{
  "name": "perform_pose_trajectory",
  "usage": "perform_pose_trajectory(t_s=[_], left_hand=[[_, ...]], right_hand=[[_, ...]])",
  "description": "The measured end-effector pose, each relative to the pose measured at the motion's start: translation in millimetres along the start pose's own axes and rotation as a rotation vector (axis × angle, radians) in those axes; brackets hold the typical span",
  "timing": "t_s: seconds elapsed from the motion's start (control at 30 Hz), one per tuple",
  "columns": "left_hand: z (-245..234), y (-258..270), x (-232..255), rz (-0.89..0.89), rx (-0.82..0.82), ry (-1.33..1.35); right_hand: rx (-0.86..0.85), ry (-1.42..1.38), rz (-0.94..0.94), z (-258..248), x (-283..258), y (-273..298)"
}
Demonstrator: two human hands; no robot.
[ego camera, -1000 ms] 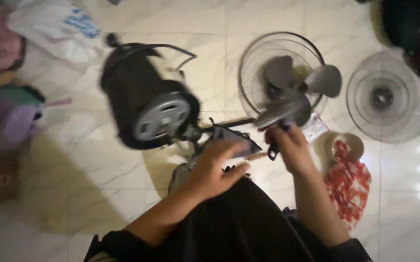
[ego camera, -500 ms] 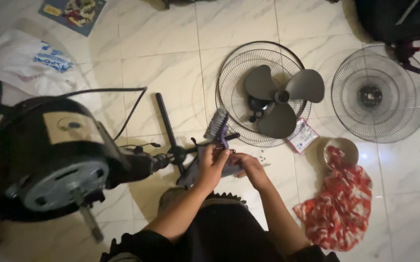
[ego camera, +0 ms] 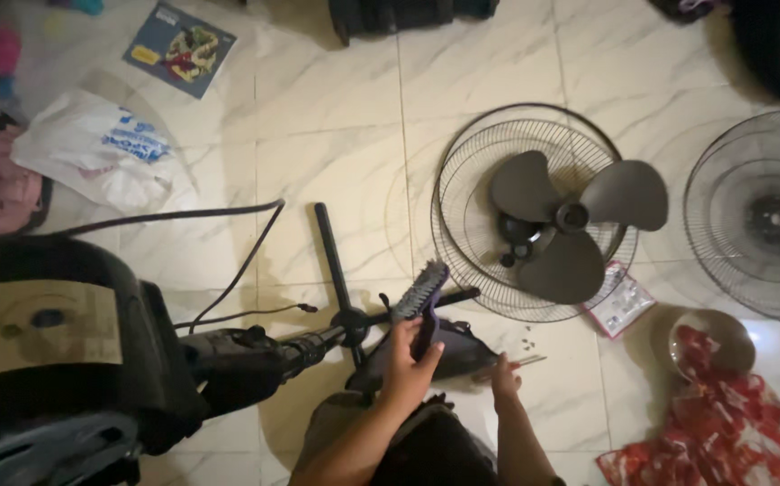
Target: The person cleans the fan motor housing with a brush, then uses a screwdriver to loosen and remove screws from the motor assembly. The person continues to unscrew components and manipulate the motor parts.
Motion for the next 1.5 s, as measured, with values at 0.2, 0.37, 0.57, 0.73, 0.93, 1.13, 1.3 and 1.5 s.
perform_pose_trajectory(t_s=[0.2, 0.37, 0.57, 0.73, 0.93, 1.13, 1.3, 1.5], left_hand=[[-9, 5, -23, -0.032, 0.010, -0.034], [-13, 12, -14, 0.005, 0.025, -0.113], [-16, 2, -31, -0.187, 0.001, -0.365], [-21, -10, -56, -0.300, -0.016, -0.558], [-31, -14, -61, -0.235, -0.021, -0.515], [-2, -5, 49, -0.324, -0.129, 0.553], [12, 37, 204, -0.104, -0.369, 0.518], [8, 108, 331, -0.011, -0.511, 0.268]], right_hand=[[0.094, 0.119, -0.043, -2, -32, 11], [0.365, 0.272, -0.212, -9, -34, 17], [0.858, 0.140, -0.592, -28, -10, 30], [0.666, -0.176, -0.759, -37, -12, 34], [0.295, -0.523, -0.943, -51, -46, 93], [0.007, -0.745, -1.122, -59, -78, 176], [-0.283, -0.927, -1.147, -65, -90, 249], [-0.631, -0.807, -1.057, -87, -106, 352]])
Point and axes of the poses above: each hand's wrist, its own y-axis away from the middle knuckle, its own z-axis out of the palm, x = y × z, the point moved 4 cm from there along -y, towards the middle knuckle, and after that the axes turned 14 degrees about y, right-handed, at the moved point
